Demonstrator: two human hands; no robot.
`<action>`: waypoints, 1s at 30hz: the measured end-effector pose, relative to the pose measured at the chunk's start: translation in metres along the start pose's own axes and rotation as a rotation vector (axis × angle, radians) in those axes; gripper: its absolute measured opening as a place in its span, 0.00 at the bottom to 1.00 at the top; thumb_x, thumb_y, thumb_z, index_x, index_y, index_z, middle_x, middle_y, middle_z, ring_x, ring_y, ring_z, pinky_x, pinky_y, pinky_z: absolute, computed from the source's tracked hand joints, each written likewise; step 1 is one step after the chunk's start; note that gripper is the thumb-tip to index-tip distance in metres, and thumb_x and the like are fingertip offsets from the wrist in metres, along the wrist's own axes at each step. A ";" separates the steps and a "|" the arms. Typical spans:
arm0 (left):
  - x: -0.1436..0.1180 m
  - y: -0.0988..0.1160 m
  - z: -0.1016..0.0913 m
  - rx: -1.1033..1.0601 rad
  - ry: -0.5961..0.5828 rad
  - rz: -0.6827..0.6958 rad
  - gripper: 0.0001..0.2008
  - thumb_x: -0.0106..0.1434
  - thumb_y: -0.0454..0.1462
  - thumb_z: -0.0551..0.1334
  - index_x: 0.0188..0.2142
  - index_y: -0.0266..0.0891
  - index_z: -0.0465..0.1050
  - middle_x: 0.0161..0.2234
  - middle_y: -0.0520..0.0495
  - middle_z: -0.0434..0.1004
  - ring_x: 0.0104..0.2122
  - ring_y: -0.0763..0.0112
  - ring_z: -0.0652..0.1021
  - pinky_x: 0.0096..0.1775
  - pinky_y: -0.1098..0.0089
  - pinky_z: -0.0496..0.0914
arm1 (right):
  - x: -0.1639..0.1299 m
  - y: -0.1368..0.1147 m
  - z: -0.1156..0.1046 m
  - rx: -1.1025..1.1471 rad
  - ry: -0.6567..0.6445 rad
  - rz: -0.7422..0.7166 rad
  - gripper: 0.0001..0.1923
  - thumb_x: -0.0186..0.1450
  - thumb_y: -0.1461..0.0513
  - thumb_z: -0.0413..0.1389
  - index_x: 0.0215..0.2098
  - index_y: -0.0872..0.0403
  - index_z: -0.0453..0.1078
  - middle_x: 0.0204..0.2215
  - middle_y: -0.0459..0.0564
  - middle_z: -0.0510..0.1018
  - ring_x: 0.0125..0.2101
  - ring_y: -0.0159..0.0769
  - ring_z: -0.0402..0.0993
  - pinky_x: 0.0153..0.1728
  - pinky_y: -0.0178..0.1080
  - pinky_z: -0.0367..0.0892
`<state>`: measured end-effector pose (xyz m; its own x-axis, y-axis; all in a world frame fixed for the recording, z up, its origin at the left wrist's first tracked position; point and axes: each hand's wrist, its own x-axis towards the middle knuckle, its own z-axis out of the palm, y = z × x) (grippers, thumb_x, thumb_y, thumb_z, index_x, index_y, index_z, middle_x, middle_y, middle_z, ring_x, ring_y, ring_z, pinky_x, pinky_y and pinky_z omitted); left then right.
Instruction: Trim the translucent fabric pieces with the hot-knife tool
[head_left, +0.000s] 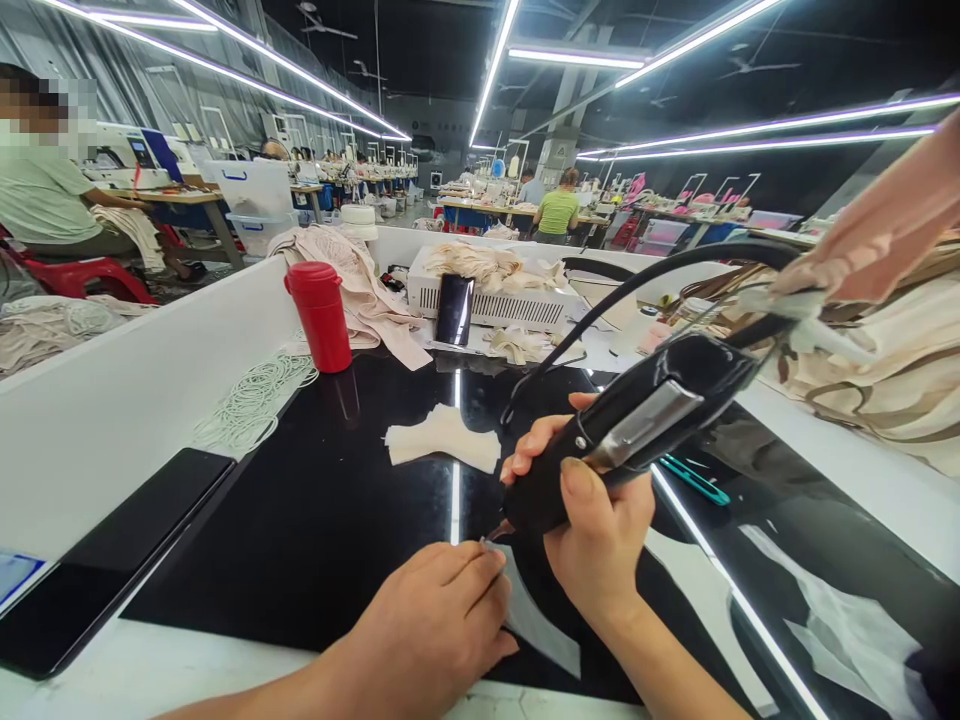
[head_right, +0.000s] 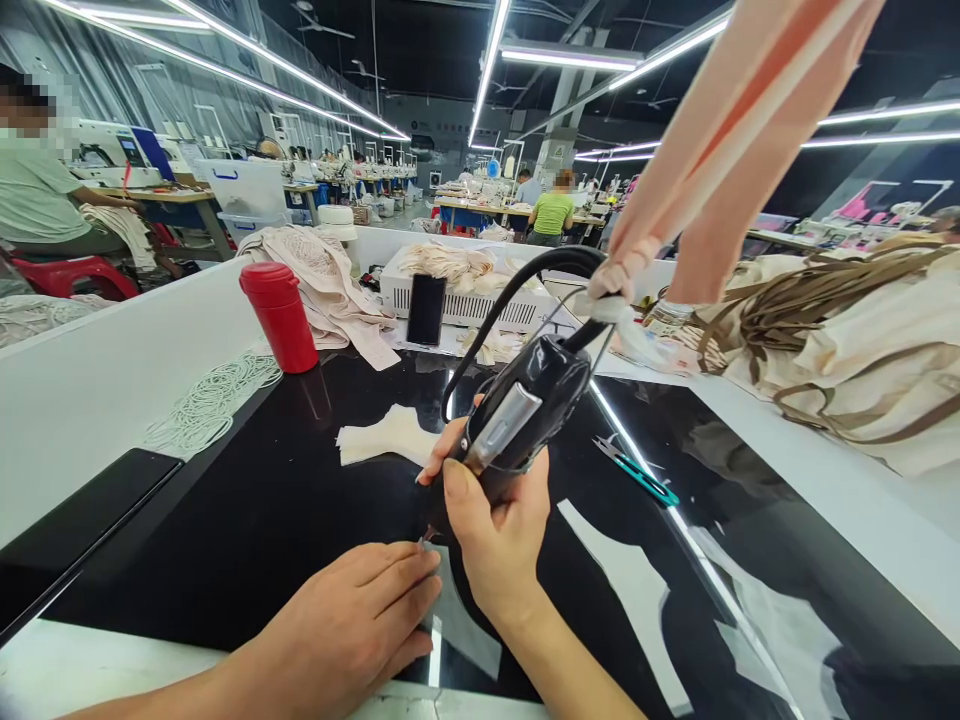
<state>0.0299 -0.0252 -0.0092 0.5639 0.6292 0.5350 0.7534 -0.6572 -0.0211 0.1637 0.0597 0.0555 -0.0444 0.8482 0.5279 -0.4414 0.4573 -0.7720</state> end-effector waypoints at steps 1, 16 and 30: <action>0.000 0.000 0.000 -0.006 -0.006 -0.004 0.15 0.76 0.43 0.58 0.48 0.32 0.75 0.50 0.43 0.81 0.51 0.65 0.79 0.50 0.65 0.76 | 0.000 -0.002 -0.001 -0.001 -0.003 0.004 0.19 0.66 0.55 0.64 0.53 0.46 0.66 0.33 0.42 0.76 0.28 0.34 0.74 0.30 0.41 0.75; -0.001 0.000 -0.003 -0.037 -0.022 -0.017 0.16 0.76 0.44 0.58 0.53 0.35 0.74 0.52 0.42 0.80 0.51 0.62 0.79 0.50 0.63 0.76 | -0.004 -0.007 -0.017 -0.033 0.034 -0.051 0.19 0.67 0.55 0.63 0.54 0.46 0.66 0.33 0.42 0.76 0.28 0.34 0.74 0.31 0.40 0.75; 0.001 -0.001 -0.011 -0.051 -0.036 -0.013 0.18 0.76 0.47 0.57 0.54 0.37 0.74 0.52 0.42 0.80 0.50 0.61 0.80 0.49 0.61 0.77 | -0.001 -0.008 -0.018 -0.022 0.030 -0.025 0.17 0.67 0.56 0.63 0.52 0.46 0.66 0.34 0.42 0.76 0.28 0.32 0.74 0.31 0.39 0.75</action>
<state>0.0259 -0.0282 0.0011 0.5668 0.6515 0.5043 0.7428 -0.6689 0.0293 0.1837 0.0602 0.0550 -0.0071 0.8440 0.5363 -0.4222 0.4837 -0.7667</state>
